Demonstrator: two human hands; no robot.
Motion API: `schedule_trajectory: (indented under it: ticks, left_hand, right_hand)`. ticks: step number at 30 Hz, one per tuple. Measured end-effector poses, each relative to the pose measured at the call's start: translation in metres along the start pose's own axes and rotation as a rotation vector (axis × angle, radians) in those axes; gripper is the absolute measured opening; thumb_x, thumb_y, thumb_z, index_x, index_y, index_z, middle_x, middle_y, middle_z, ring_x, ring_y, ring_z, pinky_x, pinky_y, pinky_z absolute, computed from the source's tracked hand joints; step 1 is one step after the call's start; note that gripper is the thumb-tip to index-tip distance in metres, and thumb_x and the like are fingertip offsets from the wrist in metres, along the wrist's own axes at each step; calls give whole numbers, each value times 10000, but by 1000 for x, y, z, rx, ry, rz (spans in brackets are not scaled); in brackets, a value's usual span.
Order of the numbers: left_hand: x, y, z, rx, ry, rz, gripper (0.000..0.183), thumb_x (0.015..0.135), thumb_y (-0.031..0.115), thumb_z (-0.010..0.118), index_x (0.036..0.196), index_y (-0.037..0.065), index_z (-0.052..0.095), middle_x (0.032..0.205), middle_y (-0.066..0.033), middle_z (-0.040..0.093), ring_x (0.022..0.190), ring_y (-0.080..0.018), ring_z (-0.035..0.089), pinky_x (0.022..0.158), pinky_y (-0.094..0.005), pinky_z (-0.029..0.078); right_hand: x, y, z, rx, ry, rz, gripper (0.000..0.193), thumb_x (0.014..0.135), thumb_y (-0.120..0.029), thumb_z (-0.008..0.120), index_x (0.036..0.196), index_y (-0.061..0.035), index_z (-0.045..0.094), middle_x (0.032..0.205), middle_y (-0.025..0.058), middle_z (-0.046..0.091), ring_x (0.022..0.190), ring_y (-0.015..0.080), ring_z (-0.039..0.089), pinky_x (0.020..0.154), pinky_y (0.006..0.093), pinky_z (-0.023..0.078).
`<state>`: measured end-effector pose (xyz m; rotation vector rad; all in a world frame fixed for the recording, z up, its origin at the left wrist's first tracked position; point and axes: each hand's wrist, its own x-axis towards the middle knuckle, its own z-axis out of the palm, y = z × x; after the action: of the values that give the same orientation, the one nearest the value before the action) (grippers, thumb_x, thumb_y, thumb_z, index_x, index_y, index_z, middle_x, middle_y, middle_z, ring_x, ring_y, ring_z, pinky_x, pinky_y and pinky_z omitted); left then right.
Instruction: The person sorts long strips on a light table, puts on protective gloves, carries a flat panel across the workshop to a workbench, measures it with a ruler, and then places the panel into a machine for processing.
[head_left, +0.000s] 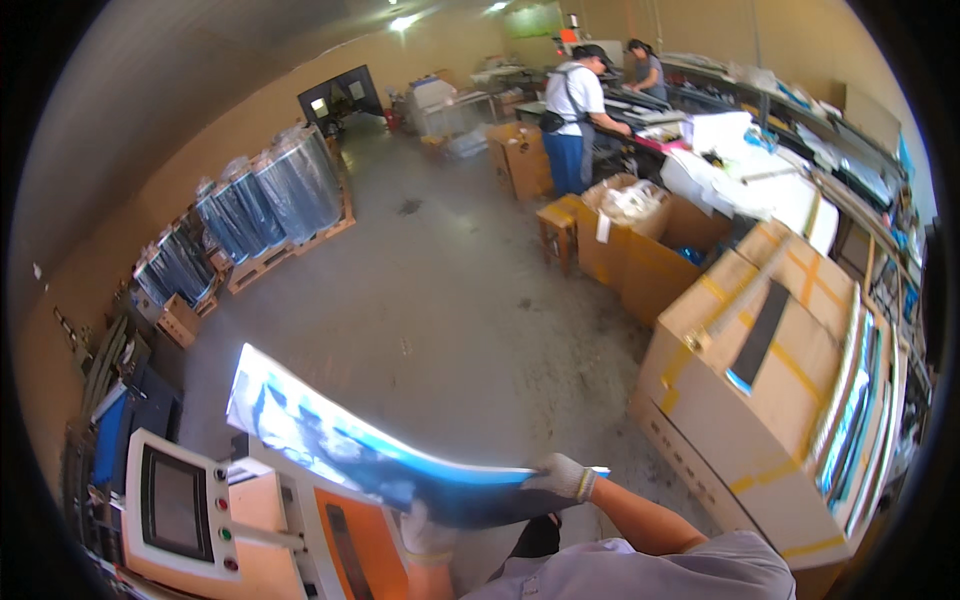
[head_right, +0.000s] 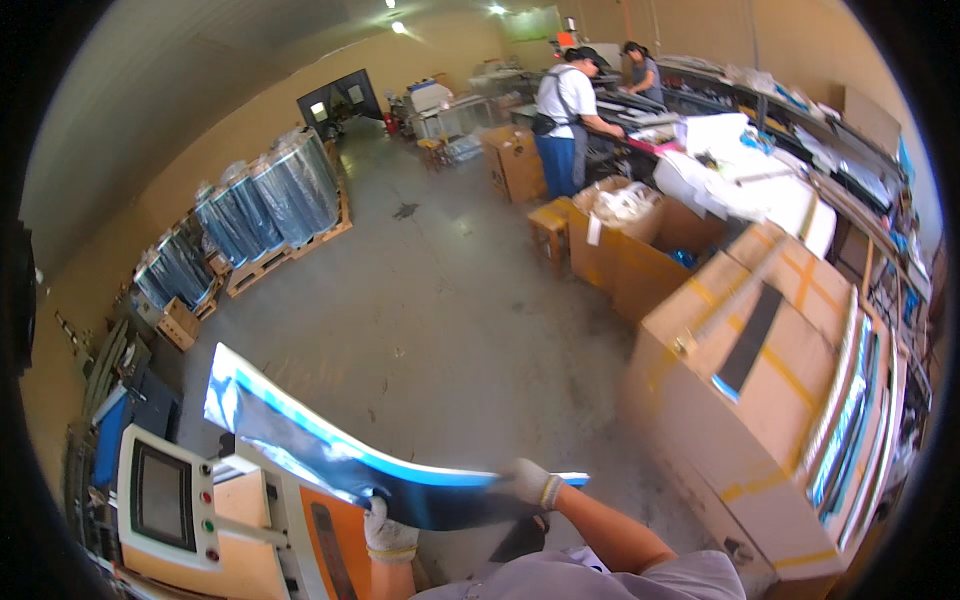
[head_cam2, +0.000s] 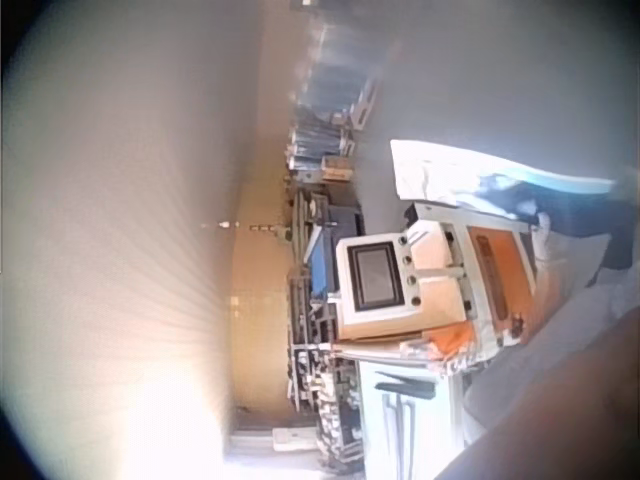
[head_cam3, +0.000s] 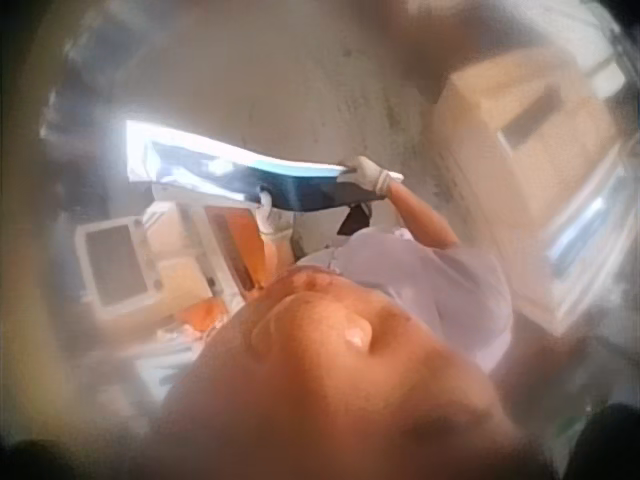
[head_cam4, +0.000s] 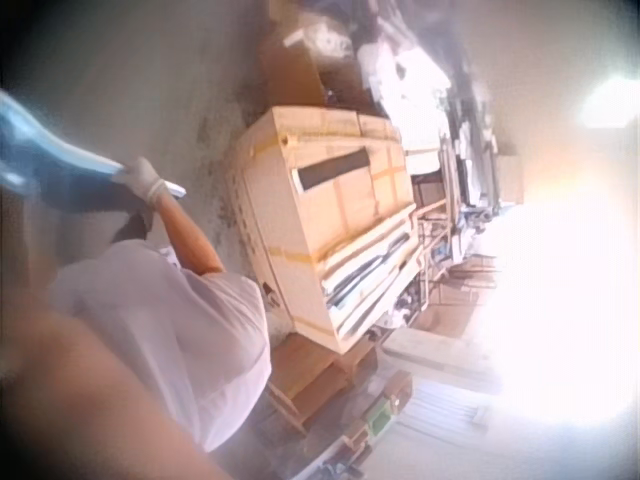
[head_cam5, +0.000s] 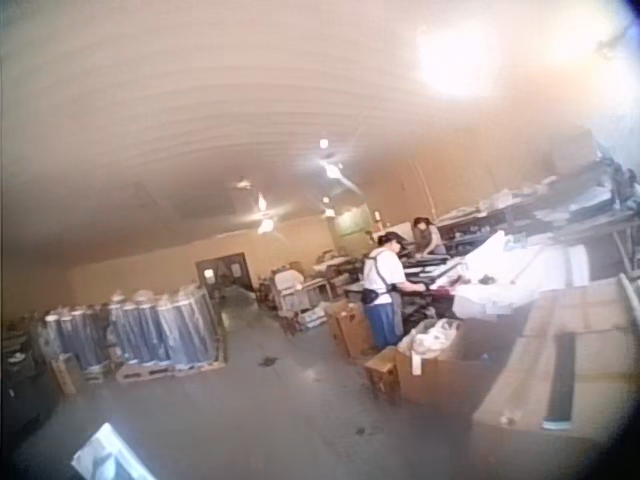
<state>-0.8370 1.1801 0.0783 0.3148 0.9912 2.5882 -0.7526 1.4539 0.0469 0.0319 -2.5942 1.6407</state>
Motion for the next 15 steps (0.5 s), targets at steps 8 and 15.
schedule_trajectory:
  ticks: [8,15]
  left_hand:
    - [325,-28,-98,793,209,-246,639,938,299,677,1407,-74,457,1269,-149,629,1121,-229,629,960,-341,482]
    - [515,43,-248,1760,82,-567,546,920,481,563,1275,71,628,1205,-191,662,1177,-365,597,986,-411,465]
  right_hand:
    - [231,102,-133,-217,350,426,280,799,-173,773,1019,-7,723,901,179,732,796,291,701,738,380,526]
    - [382,213,-180,-1152,133,710,146,781,-211,689,870,-125,768,868,160,717,843,344,709,726,441,557]
